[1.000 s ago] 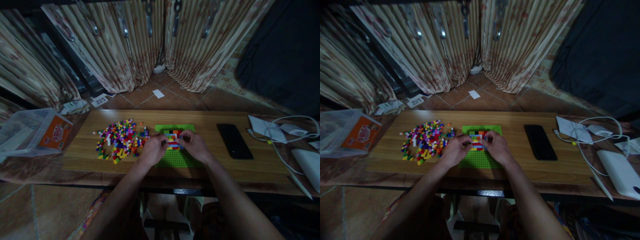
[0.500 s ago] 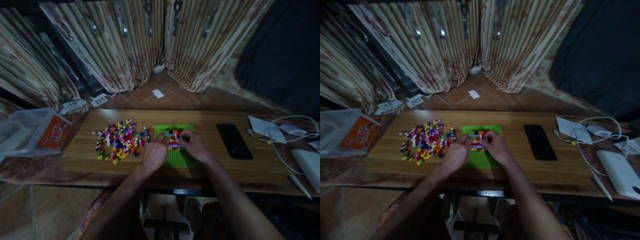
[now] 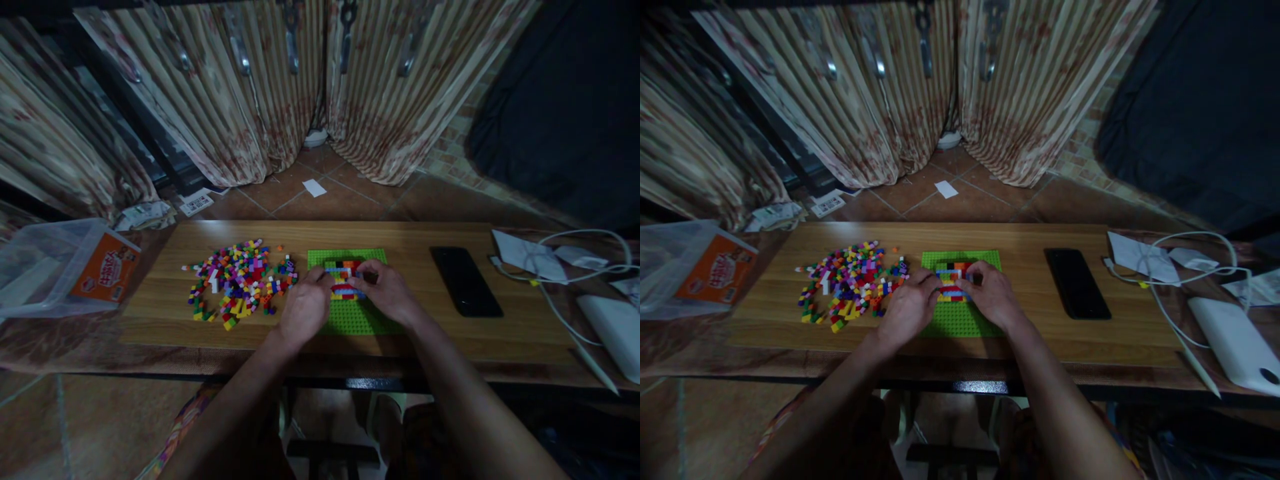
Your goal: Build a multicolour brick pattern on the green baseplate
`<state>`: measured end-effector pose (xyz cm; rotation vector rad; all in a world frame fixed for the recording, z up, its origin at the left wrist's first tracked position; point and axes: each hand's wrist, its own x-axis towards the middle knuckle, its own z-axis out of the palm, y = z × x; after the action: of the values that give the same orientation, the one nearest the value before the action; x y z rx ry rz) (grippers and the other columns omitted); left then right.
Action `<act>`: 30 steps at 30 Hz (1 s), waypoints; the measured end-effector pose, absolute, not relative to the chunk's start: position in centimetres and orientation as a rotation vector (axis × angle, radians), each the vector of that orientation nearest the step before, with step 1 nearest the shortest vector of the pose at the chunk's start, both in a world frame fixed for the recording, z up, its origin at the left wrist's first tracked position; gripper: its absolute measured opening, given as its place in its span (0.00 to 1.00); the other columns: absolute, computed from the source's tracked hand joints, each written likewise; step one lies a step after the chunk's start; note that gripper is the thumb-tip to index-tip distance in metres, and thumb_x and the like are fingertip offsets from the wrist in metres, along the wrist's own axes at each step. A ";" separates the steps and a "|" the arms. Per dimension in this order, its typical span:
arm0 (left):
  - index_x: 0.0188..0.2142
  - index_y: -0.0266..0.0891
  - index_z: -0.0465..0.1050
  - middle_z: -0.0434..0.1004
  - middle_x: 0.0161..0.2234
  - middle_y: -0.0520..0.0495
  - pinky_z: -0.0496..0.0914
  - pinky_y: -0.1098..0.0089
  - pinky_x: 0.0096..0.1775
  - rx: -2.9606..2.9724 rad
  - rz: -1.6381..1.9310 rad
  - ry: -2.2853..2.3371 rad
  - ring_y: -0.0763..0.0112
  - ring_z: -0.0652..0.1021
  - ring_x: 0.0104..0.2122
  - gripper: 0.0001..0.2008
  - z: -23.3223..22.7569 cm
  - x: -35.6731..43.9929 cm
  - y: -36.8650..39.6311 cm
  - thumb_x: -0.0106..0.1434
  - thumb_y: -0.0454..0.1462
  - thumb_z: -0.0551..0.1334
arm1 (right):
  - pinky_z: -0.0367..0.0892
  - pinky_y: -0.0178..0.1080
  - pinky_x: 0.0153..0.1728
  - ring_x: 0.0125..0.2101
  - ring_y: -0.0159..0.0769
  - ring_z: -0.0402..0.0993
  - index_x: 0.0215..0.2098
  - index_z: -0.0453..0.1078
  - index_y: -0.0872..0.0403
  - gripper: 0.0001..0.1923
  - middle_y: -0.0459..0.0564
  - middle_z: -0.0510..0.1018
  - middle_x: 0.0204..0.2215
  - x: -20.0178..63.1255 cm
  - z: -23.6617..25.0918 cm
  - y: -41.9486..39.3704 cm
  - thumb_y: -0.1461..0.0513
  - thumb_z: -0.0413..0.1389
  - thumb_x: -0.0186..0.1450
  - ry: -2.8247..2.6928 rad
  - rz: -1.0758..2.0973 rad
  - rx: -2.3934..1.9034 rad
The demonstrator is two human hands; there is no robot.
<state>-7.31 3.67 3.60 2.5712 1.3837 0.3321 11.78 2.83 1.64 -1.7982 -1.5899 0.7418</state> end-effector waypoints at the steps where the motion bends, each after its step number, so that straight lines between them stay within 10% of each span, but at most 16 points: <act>1: 0.40 0.40 0.70 0.71 0.43 0.46 0.71 0.69 0.41 2.577 0.342 1.382 0.68 0.75 0.39 0.10 3.5 -7.3 3.6 0.67 0.33 0.51 | 0.66 0.41 0.36 0.34 0.38 0.73 0.36 0.71 0.52 0.15 0.49 0.78 0.33 11.8 1.6 2.9 0.50 0.59 0.58 -1.590 0.744 -1.793; 30: 0.37 0.38 0.69 0.73 0.38 0.46 0.71 0.69 0.40 2.268 0.549 1.356 0.69 0.76 0.36 0.07 3.3 -7.7 4.5 0.59 0.30 0.56 | 0.65 0.40 0.33 0.29 0.36 0.72 0.37 0.69 0.51 0.12 0.48 0.76 0.30 11.5 2.0 2.6 0.53 0.56 0.61 -1.640 0.708 -1.818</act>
<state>-7.75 4.53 3.28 2.2676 1.3562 0.5485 11.51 2.62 2.01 -1.8181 -1.6399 0.7079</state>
